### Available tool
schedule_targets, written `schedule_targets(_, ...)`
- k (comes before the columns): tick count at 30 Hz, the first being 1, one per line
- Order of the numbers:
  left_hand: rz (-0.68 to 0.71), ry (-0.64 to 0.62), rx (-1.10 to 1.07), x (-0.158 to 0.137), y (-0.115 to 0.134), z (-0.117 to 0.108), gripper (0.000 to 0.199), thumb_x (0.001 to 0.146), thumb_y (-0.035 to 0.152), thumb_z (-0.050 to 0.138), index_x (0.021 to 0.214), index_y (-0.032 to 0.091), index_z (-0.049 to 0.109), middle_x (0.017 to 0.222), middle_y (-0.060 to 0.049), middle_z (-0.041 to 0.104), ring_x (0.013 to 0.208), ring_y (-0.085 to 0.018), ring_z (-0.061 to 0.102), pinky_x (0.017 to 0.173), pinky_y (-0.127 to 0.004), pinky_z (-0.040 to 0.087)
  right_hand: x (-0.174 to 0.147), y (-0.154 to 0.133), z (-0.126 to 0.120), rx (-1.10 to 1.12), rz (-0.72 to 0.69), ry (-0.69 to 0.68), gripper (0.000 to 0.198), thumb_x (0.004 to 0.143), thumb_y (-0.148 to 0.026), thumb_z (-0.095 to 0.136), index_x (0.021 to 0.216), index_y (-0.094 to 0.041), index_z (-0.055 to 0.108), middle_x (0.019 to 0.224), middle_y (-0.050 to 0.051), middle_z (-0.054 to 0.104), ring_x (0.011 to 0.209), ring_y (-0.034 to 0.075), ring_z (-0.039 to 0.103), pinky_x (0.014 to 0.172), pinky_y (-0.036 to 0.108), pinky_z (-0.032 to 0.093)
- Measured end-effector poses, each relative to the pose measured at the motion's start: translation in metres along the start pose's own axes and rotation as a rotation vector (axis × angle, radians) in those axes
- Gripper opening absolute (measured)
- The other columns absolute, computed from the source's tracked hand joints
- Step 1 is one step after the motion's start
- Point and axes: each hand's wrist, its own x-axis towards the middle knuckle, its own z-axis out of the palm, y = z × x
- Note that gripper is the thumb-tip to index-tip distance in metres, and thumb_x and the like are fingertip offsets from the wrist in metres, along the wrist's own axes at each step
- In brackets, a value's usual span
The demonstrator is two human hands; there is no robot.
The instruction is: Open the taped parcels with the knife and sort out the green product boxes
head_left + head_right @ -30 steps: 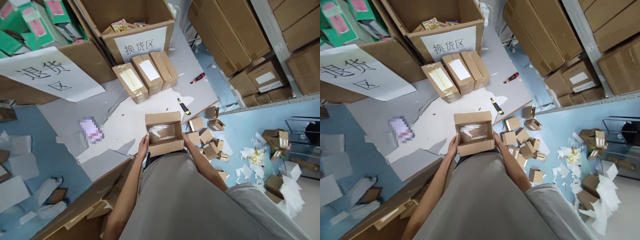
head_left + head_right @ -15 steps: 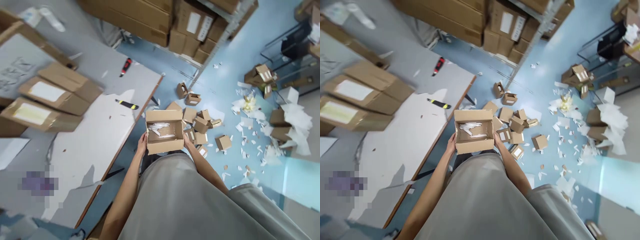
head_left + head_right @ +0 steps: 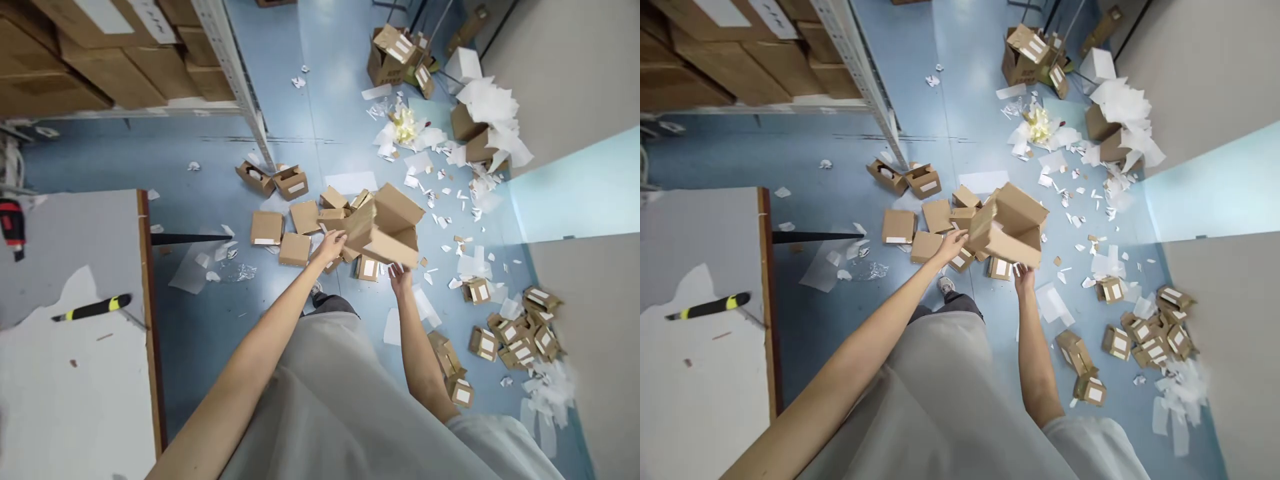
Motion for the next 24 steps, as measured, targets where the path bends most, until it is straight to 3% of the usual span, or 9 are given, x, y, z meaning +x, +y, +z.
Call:
schedule_targets(2, -0.021, -0.054, 0.023, 0.014, 0.014, 0.028, 0.036, 0.102, 0.026, 0.074, 0.135, 0.015, 0.083, 0.153, -0.022, 0.076, 0.138, -0.034, 0.076, 0.125, -0.048, 0.056, 0.012, -0.003, -0.026, 0.082, 0.062, 0.133, 0.023, 0.106, -0.041, 0.046, 0.112, -0.03, 0.066, 0.117, 0.007, 0.081, 0.109, 0.016, 0.079, 0.093, 0.028, 0.067)
schedule_targets(4, -0.06, -0.094, 0.04, 0.013, 0.019, 0.041, 0.037, 0.096, 0.017, 0.076, 0.133, 0.016, 0.084, 0.144, -0.019, 0.081, 0.131, -0.032, 0.078, 0.121, -0.045, 0.059, 0.015, 0.004, -0.041, 0.123, 0.121, 0.188, 0.014, 0.104, -0.035, 0.053, 0.107, -0.028, 0.064, 0.113, 0.008, 0.081, 0.103, 0.016, 0.079, 0.091, 0.027, 0.068)
schedule_targets(6, -0.108, -0.108, 0.055, 0.001, 0.013, 0.038, 0.038, 0.09, 0.011, 0.076, 0.127, 0.017, 0.085, 0.128, -0.016, 0.086, 0.122, -0.03, 0.081, 0.116, -0.043, 0.062, 0.01, 0.019, -0.045, 0.138, 0.176, 0.177, 0.006, 0.101, -0.03, 0.059, 0.103, -0.027, 0.065, 0.106, 0.007, 0.081, 0.095, 0.016, 0.079, 0.087, 0.025, 0.068)
schedule_targets(9, -0.217, -0.065, 0.068, -0.03, -0.012, 0.01, 0.038, 0.082, 0.008, 0.075, 0.117, 0.018, 0.086, 0.103, -0.009, 0.086, 0.106, -0.027, 0.082, 0.108, -0.041, 0.064, -0.006, 0.049, -0.028, 0.098, 0.261, 0.083, 0.003, 0.099, -0.024, 0.065, 0.097, -0.026, 0.065, 0.094, 0.005, 0.08, 0.084, 0.014, 0.078, 0.079, 0.02, 0.066)
schedule_targets(12, -0.354, 0.046, 0.051, -0.07, -0.043, -0.033, 0.039, 0.074, 0.009, 0.075, 0.11, 0.018, 0.086, 0.086, -0.005, 0.081, 0.093, -0.025, 0.08, 0.103, -0.041, 0.065, -0.025, 0.076, 0.009, -0.013, 0.337, -0.061, 0.007, 0.097, -0.023, 0.072, 0.094, -0.025, 0.066, 0.085, 0.002, 0.079, 0.075, 0.013, 0.076, 0.073, 0.019, 0.064)
schedule_targets(17, -0.525, 0.313, -0.107, -0.142, -0.087, -0.109, 0.038, 0.069, 0.019, 0.08, 0.107, 0.021, 0.084, 0.078, -0.001, 0.077, 0.085, -0.023, 0.077, 0.095, -0.037, 0.065, -0.056, 0.1, 0.095, -0.275, 0.383, -0.355, 0.008, 0.093, -0.026, 0.081, 0.095, -0.023, 0.073, 0.087, 0.005, 0.084, 0.077, 0.015, 0.078, 0.075, 0.022, 0.065)
schedule_targets(24, -0.554, 0.768, -0.504, -0.266, -0.126, -0.197, 0.049, 0.062, 0.031, 0.091, 0.107, 0.019, 0.079, 0.086, -0.006, 0.079, 0.084, -0.026, 0.078, 0.095, -0.05, 0.068, -0.113, 0.114, 0.238, -0.623, 0.245, -0.756, 0.016, 0.087, -0.033, 0.089, 0.094, -0.024, 0.077, 0.092, 0.006, 0.087, 0.081, 0.019, 0.08, 0.082, 0.03, 0.068)
